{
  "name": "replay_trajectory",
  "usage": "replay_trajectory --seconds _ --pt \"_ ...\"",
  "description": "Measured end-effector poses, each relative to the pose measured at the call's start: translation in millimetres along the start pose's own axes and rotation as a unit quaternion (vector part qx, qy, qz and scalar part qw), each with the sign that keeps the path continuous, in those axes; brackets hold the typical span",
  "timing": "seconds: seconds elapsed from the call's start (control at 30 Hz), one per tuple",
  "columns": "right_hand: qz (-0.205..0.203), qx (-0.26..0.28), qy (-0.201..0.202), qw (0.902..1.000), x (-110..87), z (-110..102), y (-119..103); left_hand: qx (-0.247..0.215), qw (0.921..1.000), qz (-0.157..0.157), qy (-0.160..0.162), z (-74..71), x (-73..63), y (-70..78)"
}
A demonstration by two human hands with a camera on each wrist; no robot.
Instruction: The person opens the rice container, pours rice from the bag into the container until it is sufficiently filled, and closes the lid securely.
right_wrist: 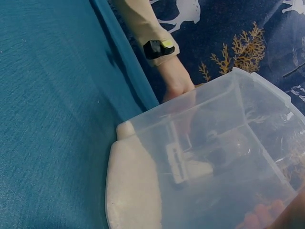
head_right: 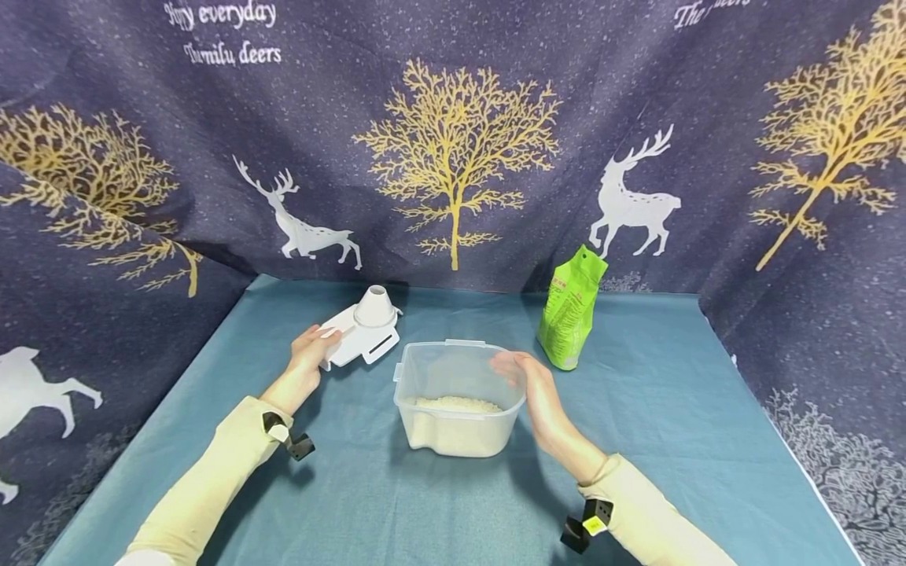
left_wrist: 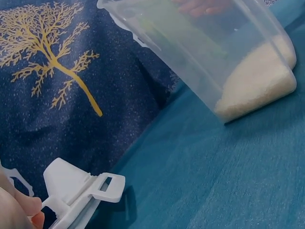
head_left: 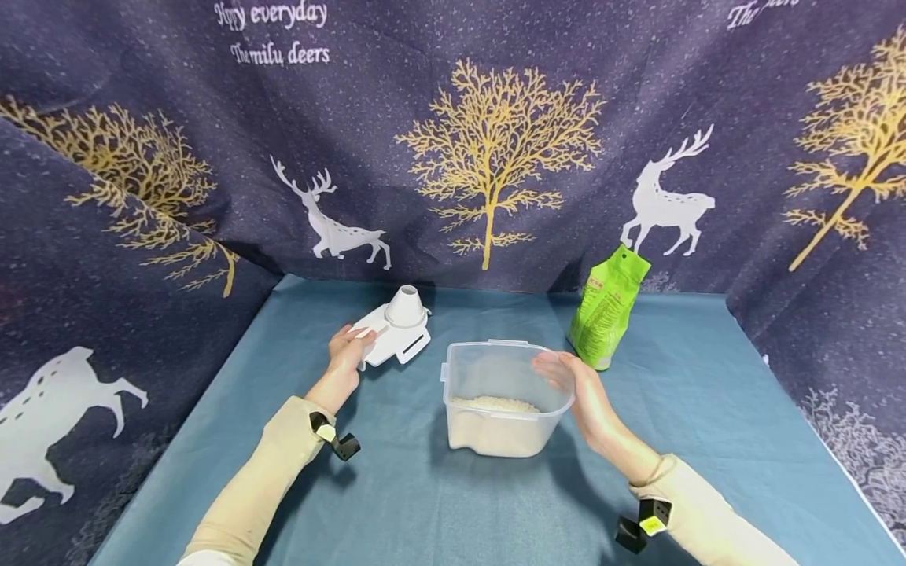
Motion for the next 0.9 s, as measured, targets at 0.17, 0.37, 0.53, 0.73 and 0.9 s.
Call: replay_trajectory --seconds 0.17,0.37,0.53,0.73,0.9 --pt "-0.003 0.005 -0.001 1.0 0.4 0.2 0.1 0.003 0.9998 0.015 -0.011 -18.4 41.3 -36.4" --pt "-0.002 0.007 -0.001 1.0 0.1 0.0 0.1 0.132 0.9907 -0.023 -0.022 1.4 -21.6 18.7" --pt "-0.002 0.008 0.0 1.0 -0.4 0.1 0.1 0.186 0.9816 -0.023 -0.034 3.0 -36.1 28.9" --pt "-0.006 0.012 0.002 0.9999 -0.7 0.1 -0.7 0.244 0.9686 -0.026 -0.036 2.1 -35.7 31.7" --pt "-0.005 0.009 -0.001 0.9999 -0.4 0.5 0.0 0.279 0.9587 -0.035 -0.042 1.4 -36.2 31.1"
Point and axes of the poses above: each hand's wrist, its own x-axis towards the middle knuckle, its own z-axis out of the palm, y = z × x, the point moved 2 cm from there along x, towards the middle knuckle, and after that the axes turned 6 degrees about -y, right-handed, at the moved point
